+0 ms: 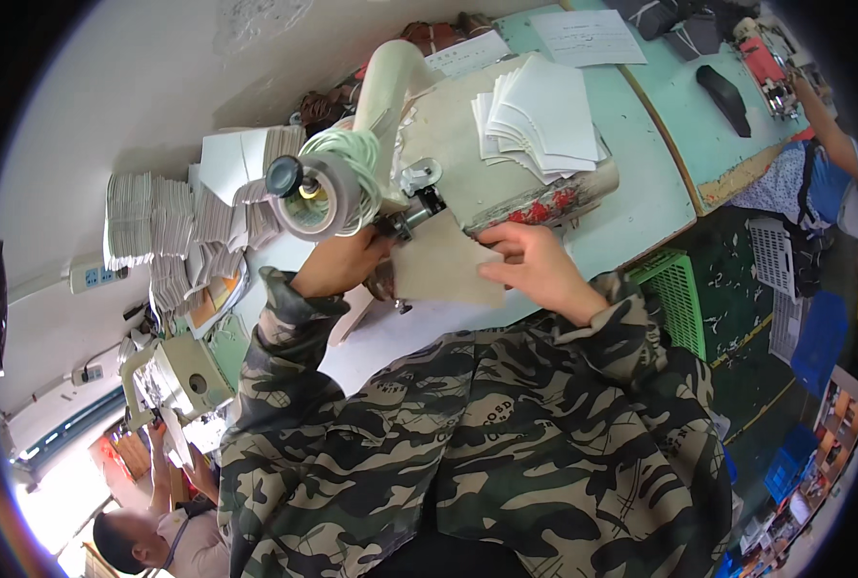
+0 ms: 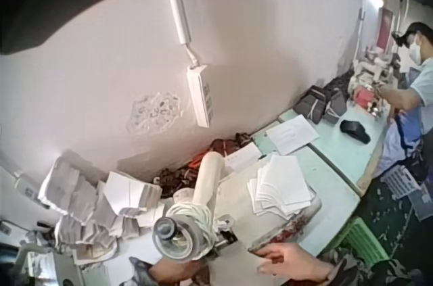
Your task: The person picks up a stack of fabric pieces, feeds each piece through a machine by hand to process its edges, and stacks the finished pieces on top of the machine.
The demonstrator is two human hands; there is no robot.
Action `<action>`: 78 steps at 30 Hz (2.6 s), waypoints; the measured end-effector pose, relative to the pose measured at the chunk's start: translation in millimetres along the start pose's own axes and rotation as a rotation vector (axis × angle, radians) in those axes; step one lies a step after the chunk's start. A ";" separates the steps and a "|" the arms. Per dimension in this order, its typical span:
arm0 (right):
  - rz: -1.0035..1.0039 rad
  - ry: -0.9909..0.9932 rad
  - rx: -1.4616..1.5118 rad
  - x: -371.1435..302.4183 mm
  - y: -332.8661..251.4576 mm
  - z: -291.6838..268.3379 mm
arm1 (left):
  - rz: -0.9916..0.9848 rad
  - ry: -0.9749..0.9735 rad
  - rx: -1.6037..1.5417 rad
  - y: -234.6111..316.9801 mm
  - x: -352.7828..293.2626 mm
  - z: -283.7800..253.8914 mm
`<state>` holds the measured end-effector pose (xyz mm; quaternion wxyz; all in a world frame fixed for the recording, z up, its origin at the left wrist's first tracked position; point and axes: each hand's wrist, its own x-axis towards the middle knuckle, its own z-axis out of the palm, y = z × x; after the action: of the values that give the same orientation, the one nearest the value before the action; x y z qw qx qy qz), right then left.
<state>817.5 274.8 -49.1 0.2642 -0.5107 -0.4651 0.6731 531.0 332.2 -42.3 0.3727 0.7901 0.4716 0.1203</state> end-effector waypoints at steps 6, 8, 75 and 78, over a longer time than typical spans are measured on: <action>-0.650 0.575 -0.624 1.5 -69.9 -66.7 | -0.321 0.072 0.654 -47.3 -63.1 -9.0; -0.819 0.740 -1.031 21.0 -72.9 -82.5 | -0.313 -0.180 0.763 -75.1 -107.1 -0.3; -0.316 0.286 -0.367 0.9 -58.9 -67.8 | -0.185 0.141 0.461 -52.9 -47.0 -7.8; -0.764 0.643 -1.124 15.3 -73.5 -93.2 | -0.264 -0.107 0.660 -73.7 -95.7 -0.7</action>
<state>890.5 352.1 5.7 0.3018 -0.5430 -0.7835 0.0133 431.9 273.0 -78.1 0.1340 0.8055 0.5626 -0.1294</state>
